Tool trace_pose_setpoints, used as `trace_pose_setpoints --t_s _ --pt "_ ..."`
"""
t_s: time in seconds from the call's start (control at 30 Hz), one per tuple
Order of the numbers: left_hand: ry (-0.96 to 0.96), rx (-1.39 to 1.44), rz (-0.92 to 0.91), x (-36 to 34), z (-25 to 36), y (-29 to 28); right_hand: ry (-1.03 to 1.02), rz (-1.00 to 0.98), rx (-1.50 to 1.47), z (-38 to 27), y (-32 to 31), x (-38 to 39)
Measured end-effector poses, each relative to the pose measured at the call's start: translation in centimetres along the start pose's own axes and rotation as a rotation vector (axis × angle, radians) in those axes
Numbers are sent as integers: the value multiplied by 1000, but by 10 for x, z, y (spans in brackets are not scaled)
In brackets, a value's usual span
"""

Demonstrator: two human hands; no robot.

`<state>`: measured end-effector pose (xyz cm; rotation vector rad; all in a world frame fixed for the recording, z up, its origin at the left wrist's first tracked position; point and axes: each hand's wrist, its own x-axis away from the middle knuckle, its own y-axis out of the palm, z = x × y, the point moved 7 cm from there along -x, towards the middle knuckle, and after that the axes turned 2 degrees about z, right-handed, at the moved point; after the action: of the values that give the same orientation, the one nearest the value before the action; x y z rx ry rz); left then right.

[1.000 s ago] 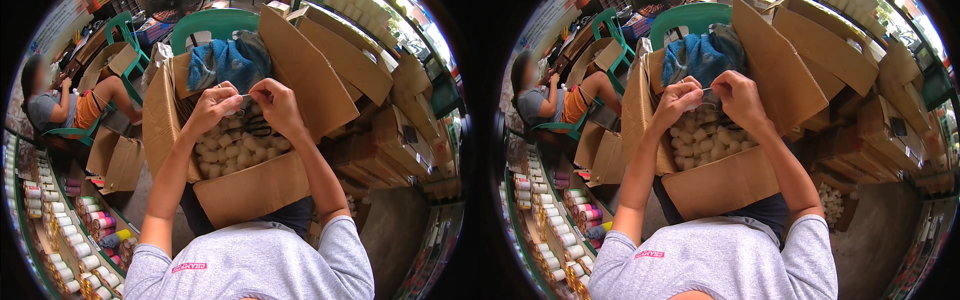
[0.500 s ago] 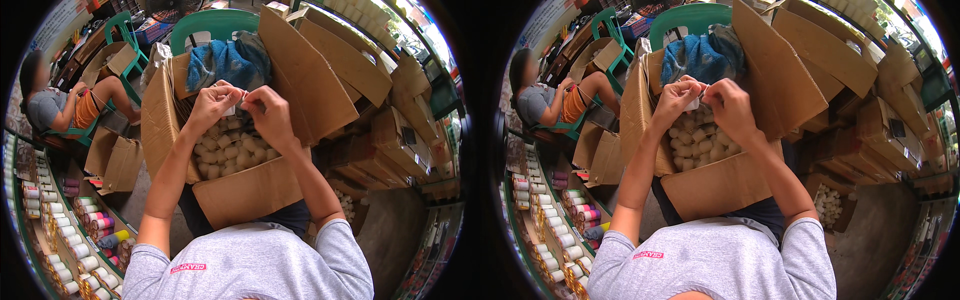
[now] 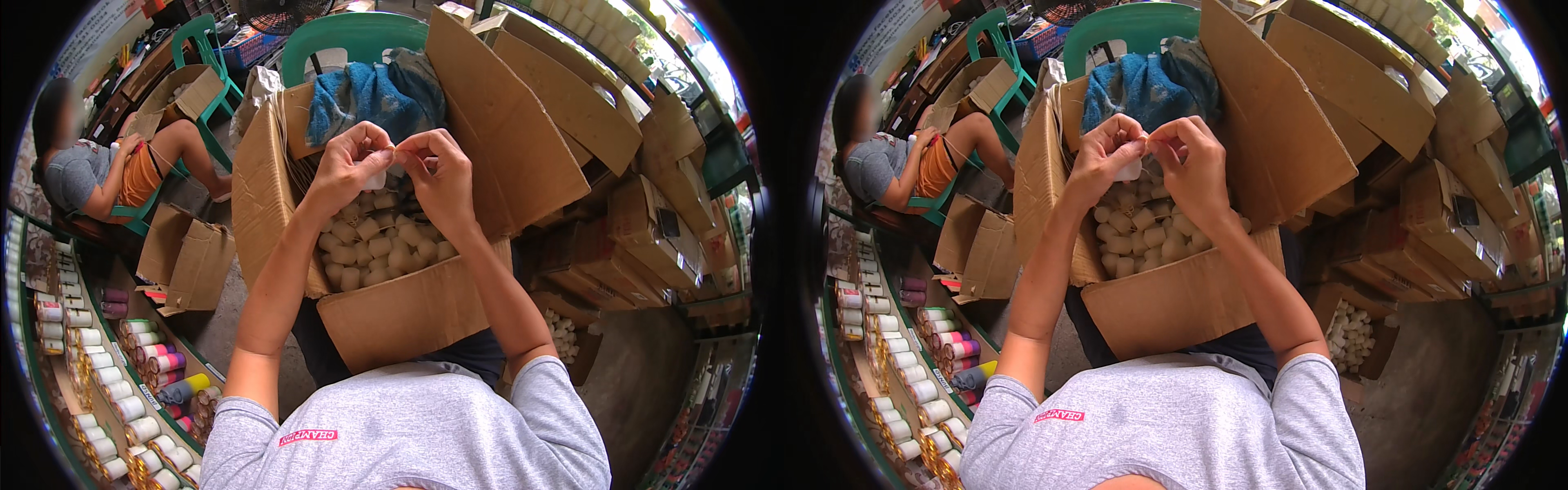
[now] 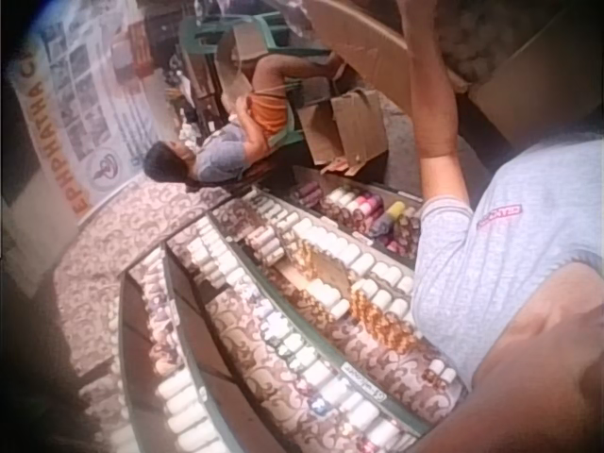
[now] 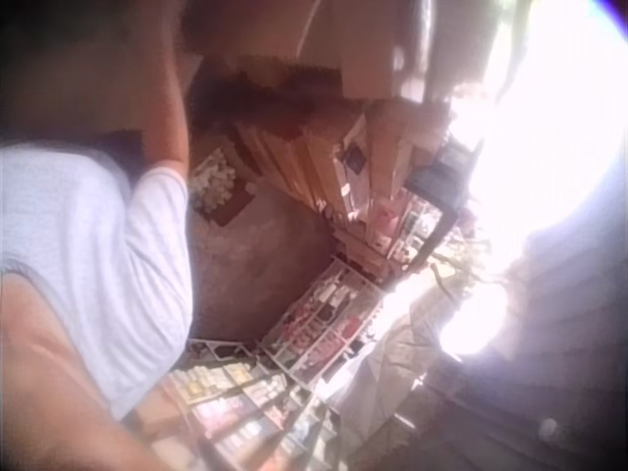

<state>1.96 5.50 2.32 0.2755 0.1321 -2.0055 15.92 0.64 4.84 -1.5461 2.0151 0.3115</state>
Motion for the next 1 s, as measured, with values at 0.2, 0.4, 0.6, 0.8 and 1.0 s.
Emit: trace_pose_setpoints --t_s 0.2,0.4,0.6,0.8,1.0 --pt "181 -146 0 -1 9 -1 -30 3 28 3 3 -3" --pt "323 -137 38 -2 24 1 205 -285 -318 18 10 -10" --pt "299 -111 -56 3 26 3 452 -513 -603 28 16 -5" --pt "272 -139 -22 1 17 2 503 -357 -665 45 16 2" --pt "275 -120 199 1 16 1 321 -134 -388 24 11 4"
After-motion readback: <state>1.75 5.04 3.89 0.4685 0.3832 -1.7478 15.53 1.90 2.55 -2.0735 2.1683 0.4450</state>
